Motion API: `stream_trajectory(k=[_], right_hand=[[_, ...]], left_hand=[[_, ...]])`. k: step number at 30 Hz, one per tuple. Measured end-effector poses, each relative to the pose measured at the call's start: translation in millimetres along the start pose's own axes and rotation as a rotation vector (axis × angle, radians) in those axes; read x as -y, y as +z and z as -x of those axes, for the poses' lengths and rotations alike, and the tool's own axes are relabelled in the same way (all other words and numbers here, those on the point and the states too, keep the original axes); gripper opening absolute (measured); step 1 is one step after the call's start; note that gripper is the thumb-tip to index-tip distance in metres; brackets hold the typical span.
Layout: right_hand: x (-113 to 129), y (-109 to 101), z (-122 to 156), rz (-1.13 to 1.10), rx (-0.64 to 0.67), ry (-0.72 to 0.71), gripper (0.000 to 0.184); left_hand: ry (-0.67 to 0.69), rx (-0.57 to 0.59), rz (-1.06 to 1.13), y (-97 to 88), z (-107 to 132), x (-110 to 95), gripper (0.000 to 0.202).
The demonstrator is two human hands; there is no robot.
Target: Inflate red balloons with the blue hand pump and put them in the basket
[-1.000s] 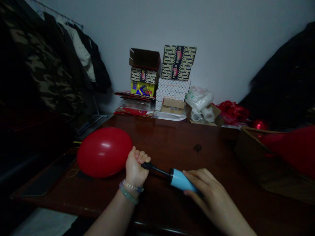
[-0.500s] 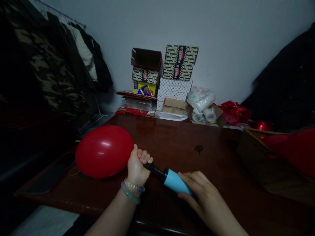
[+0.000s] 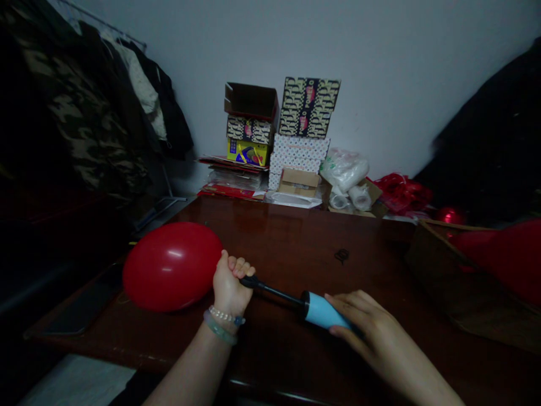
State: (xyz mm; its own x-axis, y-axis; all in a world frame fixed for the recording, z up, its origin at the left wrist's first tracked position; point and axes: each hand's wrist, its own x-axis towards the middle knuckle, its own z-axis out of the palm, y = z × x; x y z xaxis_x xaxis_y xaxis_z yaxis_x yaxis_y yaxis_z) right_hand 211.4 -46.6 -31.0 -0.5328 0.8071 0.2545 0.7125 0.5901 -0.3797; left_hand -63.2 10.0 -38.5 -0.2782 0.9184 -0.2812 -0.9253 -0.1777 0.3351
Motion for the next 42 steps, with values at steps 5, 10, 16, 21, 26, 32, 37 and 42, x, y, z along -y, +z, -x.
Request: stream_trajectory(k=[5,10,16,21,26,32,37,42], right_hand=[[23.8,13.1,-3.7,0.035,-0.060,-0.024,0.038],[43.3,26.9,-7.9,0.019,-0.063,-0.021,0.040],[39.4,27.1,-9.5,-0.034,-0.037,-0.013,0.040],[27.1,17.9,-6.0,-0.111,0.037,0.013,0.039],[5.3,-5.9,3.6,-0.134,0.109,0.056,0.037],[3.1,-9.8,5.6,-0.099,0.109,0.068,0.037],[10.0,-3.4,3.8,-0.036,0.039,0.034,0.036],[26.6,9.4,-0.7,-0.004,0.007,0.014,0.038]], left_hand=[[-0.063,0.008,0.009,-0.6,9.0,8.2,0.046],[-0.096,0.017,-0.018,-1.2,20.2,18.4,0.049],[-0.083,0.041,-0.051,2.4,25.3,20.9,0.050],[-0.072,0.070,-0.043,1.7,15.8,9.6,0.049],[-0.036,0.025,0.001,1.3,1.1,-8.2,0.044],[-0.013,0.038,0.014,-0.8,-5.8,-13.7,0.042],[-0.015,0.037,0.032,-0.6,-1.6,-7.7,0.042],[-0.088,0.023,0.020,0.7,9.3,5.2,0.045]])
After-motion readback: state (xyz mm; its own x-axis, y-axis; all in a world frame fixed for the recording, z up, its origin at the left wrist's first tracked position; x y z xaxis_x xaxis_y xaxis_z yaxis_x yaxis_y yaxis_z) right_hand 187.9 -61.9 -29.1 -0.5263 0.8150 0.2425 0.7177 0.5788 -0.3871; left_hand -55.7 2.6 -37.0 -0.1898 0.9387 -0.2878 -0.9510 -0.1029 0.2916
